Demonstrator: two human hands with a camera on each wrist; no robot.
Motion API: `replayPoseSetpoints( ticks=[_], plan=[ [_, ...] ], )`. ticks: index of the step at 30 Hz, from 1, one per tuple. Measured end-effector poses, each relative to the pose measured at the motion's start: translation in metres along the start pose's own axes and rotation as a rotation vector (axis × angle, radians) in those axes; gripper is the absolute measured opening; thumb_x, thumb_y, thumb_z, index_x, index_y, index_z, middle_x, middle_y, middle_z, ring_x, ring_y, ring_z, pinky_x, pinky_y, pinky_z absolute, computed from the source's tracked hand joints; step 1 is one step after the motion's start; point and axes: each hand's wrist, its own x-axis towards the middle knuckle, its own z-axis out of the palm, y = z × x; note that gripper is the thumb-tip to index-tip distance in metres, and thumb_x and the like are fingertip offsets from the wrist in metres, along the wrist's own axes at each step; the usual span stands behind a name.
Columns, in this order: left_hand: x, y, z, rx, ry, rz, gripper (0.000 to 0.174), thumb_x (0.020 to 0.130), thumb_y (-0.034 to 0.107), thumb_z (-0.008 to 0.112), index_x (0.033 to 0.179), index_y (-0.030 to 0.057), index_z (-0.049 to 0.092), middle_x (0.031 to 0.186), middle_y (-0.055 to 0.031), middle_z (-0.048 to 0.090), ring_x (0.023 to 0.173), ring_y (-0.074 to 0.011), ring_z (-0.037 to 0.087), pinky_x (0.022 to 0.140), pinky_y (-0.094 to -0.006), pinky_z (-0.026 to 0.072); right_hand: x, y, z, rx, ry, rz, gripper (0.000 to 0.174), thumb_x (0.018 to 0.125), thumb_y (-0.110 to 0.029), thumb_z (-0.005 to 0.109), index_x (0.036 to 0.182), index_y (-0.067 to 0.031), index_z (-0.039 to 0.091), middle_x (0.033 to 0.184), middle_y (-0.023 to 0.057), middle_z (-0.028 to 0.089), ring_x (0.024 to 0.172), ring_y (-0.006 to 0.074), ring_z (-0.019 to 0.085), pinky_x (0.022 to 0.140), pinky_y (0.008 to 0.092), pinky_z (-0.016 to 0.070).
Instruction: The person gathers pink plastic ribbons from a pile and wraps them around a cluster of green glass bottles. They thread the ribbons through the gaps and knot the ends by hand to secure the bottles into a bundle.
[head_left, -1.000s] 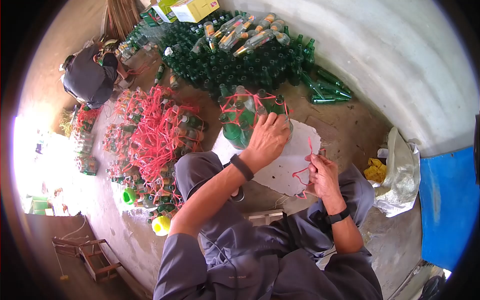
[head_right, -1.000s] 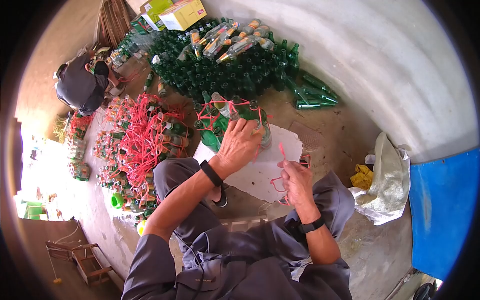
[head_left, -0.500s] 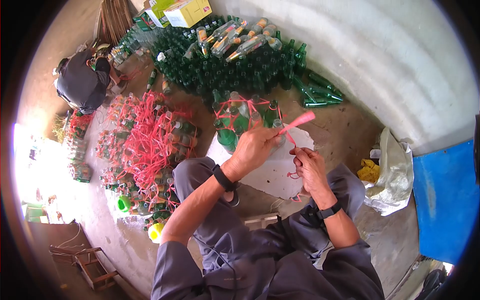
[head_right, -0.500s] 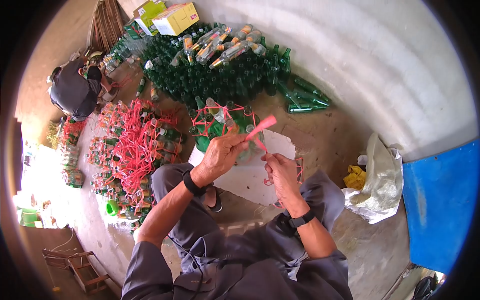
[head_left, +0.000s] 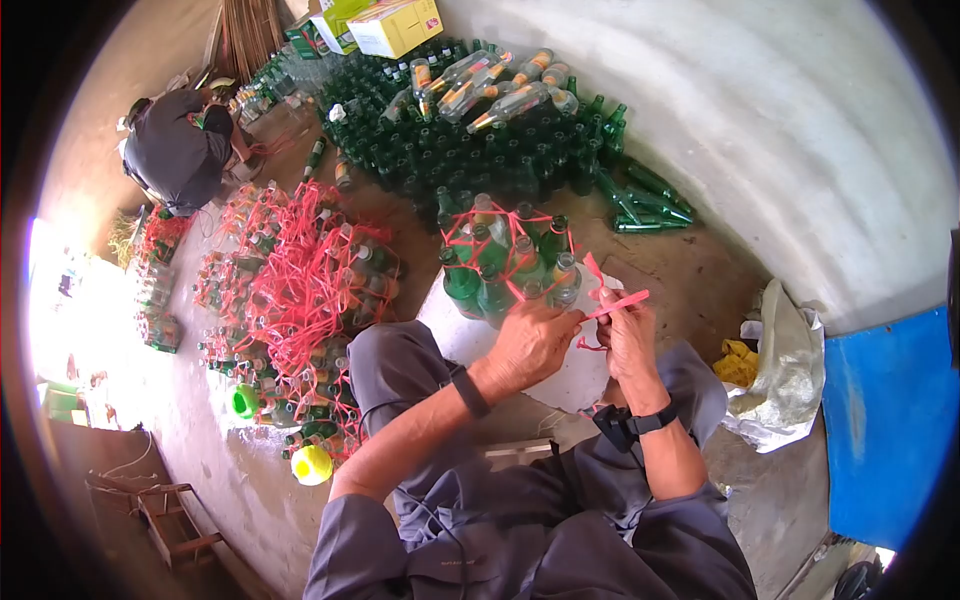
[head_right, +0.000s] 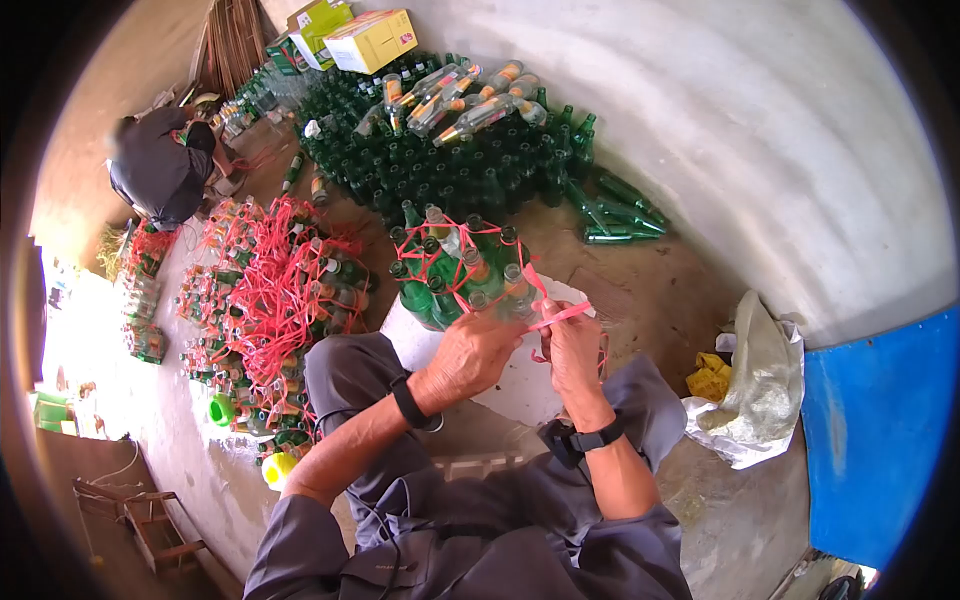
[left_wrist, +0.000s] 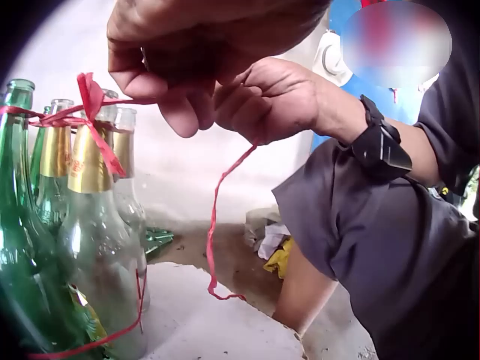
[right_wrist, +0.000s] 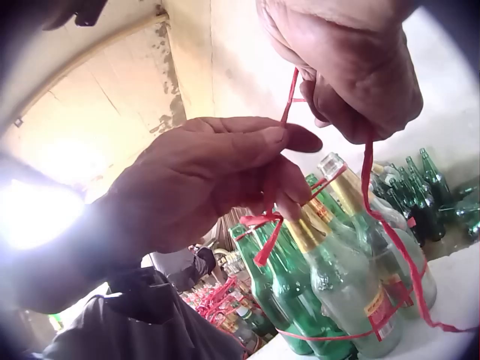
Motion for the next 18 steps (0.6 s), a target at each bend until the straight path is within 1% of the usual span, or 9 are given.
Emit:
replayPoseSetpoints(
  ticks=[3,5,7,9,11,12,15,17,18],
  plan=[
    [-0.004,0.006,0.004,0.02,0.017,-0.01,0.025,0.088,0.008,0.063,0.113,0.0047,0.065,0.077,-0.0128,0.066,0.073,-0.0332,0.065,0.072,-0.0437,0.0499,-0.004,0.01,-0.003,-0.02,0.004,0.016,0.02,0.096,-0.024,0.068,0.096,-0.0034,0.071,0.065,-0.0065,0.051,0.048,0.001,0.037,0.041,0.0191,0.0252],
    [-0.005,0.007,0.003,-0.001,0.001,-0.038,0.02,0.089,0.009,0.064,0.108,0.0044,0.067,0.076,-0.0134,0.066,0.072,-0.034,0.065,0.068,-0.0437,0.0498,-0.009,0.01,-0.002,-0.036,-0.003,0.026,0.02,0.096,-0.023,0.067,0.096,-0.0038,0.071,0.066,-0.0067,0.051,0.049,0.001,0.038,0.041,0.019,0.0262],
    [-0.007,0.003,0.006,-0.035,0.013,-0.039,0.016,0.089,0.01,0.064,0.104,0.0041,0.068,0.074,-0.0139,0.065,0.071,-0.0345,0.064,0.066,-0.0438,0.0497,-0.012,0.011,-0.001,-0.133,-0.053,0.017,0.023,0.099,-0.024,0.064,0.098,-0.0017,0.071,0.069,-0.0051,0.055,0.057,0.002,0.045,0.046,0.0204,0.033],
    [-0.011,0.0,0.008,-0.074,0.019,-0.042,0.014,0.09,0.011,0.065,0.1,0.0037,0.069,0.073,-0.0145,0.065,0.07,-0.0351,0.064,0.065,-0.044,0.0495,-0.015,0.013,0.0,-0.148,-0.083,0.031,0.023,0.099,-0.024,0.063,0.099,-0.0014,0.07,0.069,-0.0051,0.055,0.057,0.0022,0.044,0.047,0.0205,0.0335],
    [-0.014,-0.002,0.006,-0.06,0.068,-0.058,0.01,0.089,0.014,0.068,0.09,0.0047,0.07,0.067,-0.0143,0.063,0.063,-0.0347,0.063,0.057,-0.0441,0.0483,-0.019,0.015,0.002,-0.164,-0.106,0.046,0.024,0.1,-0.024,0.062,0.101,-0.0012,0.07,0.07,-0.0051,0.054,0.057,0.0024,0.043,0.048,0.0206,0.034],
    [-0.016,-0.001,0.005,-0.064,0.063,-0.058,0.01,0.089,0.014,0.068,0.09,0.0047,0.07,0.067,-0.0143,0.063,0.063,-0.0347,0.063,0.057,-0.0441,0.0483,-0.02,0.015,0.003,-0.161,-0.138,0.033,0.024,0.1,-0.023,0.061,0.103,-0.0013,0.07,0.071,-0.0051,0.054,0.058,0.0024,0.043,0.048,0.0205,0.0338],
    [-0.02,0.005,0.0,-0.136,0.105,-0.157,0.012,0.088,0.015,0.069,0.094,0.0053,0.071,0.068,-0.0157,0.065,0.063,-0.0355,0.064,0.056,-0.0439,0.0488,-0.023,0.017,0.002,-0.128,-0.2,0.016,0.023,0.101,-0.022,0.061,0.106,-0.0016,0.07,0.071,-0.0049,0.053,0.059,0.0025,0.043,0.049,0.0201,0.0334],
    [-0.02,0.011,-0.005,-0.17,0.065,-0.346,0.013,0.088,0.016,0.068,0.096,0.0072,0.074,0.069,-0.0158,0.066,0.062,-0.0354,0.065,0.055,-0.0433,0.0496,-0.025,0.018,0.002,-0.098,-0.233,0.012,0.023,0.101,-0.021,0.06,0.107,-0.0018,0.07,0.072,-0.0047,0.054,0.059,0.0025,0.042,0.05,0.0198,0.0332],
    [-0.021,0.01,-0.006,-0.17,0.064,-0.345,0.013,0.088,0.016,0.068,0.096,0.0072,0.074,0.069,-0.0158,0.066,0.062,-0.0354,0.065,0.055,-0.0433,0.0496,-0.025,0.017,0.003,-0.113,-0.244,-0.006,0.022,0.101,-0.02,0.06,0.107,-0.0018,0.07,0.072,-0.0049,0.053,0.06,0.0022,0.042,0.051,0.0198,0.033]
  ],
)
